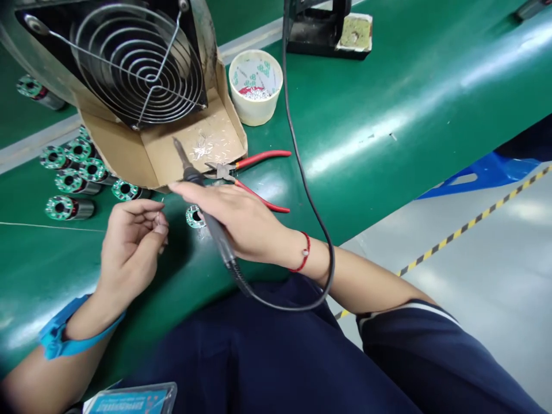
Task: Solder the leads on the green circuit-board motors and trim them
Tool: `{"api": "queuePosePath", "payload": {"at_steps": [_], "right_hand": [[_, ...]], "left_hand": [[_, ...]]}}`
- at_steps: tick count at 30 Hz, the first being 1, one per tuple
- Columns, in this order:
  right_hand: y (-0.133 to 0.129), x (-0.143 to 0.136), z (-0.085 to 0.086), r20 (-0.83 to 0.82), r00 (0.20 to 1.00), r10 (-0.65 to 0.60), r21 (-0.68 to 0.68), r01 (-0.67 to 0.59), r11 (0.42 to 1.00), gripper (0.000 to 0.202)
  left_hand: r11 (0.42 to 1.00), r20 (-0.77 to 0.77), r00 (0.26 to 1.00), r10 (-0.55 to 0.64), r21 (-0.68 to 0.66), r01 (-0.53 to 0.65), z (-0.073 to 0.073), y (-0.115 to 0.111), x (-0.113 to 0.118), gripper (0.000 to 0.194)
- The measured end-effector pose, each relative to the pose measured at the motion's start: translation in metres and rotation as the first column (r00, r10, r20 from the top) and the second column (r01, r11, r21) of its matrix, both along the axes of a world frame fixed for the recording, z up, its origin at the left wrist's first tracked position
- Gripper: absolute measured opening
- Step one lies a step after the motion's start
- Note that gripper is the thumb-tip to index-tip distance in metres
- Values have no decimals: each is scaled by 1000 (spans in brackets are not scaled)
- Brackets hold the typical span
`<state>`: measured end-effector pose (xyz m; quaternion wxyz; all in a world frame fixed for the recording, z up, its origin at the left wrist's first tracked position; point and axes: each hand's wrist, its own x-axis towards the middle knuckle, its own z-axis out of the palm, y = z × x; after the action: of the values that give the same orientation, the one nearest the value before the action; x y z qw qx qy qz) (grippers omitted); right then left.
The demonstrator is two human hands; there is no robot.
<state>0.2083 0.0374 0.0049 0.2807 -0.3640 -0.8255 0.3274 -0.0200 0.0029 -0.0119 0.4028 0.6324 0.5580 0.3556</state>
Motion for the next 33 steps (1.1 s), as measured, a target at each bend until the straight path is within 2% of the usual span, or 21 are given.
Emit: {"api": "queuePosePath", "payload": {"at_steps": [4,6,9,11,13,18,25,28,33], "right_hand": [[-16,18,11,-142,954,-265,-36,263,964,35],[-23,26,9,-261,914,-310,-59,306,950,29],[-29,32,0,-418,842,-341,-168,297,940,20],[-31,34,-5,-464,815,-348,-236,265,935,18],[-31,35,-7,-461,821,-336,-271,230,935,18],[-25,38,-5,-419,863,-282,-213,208,955,16],[-14,44,-10,-468,855,-224,-238,122,964,18],[-9,45,-11,-489,851,-192,-229,87,970,18],[-3,45,-1,-427,881,-204,-222,117,968,17]], "left_hand": [[988,-187,974,-128,66,143,11,-3,3,38],[977,-277,947,-161,94,193,16,-4,4,37],[965,-325,931,-168,137,222,19,-4,5,32],[963,-334,926,-174,140,231,18,-3,5,31],[965,-352,919,-176,120,231,16,-3,4,31],[968,-375,909,-181,92,231,15,-3,7,33],[967,-335,922,-195,90,237,12,1,13,37],[973,-287,933,-216,20,231,8,4,13,45],[967,-339,907,-252,-41,253,2,7,13,41]]}}
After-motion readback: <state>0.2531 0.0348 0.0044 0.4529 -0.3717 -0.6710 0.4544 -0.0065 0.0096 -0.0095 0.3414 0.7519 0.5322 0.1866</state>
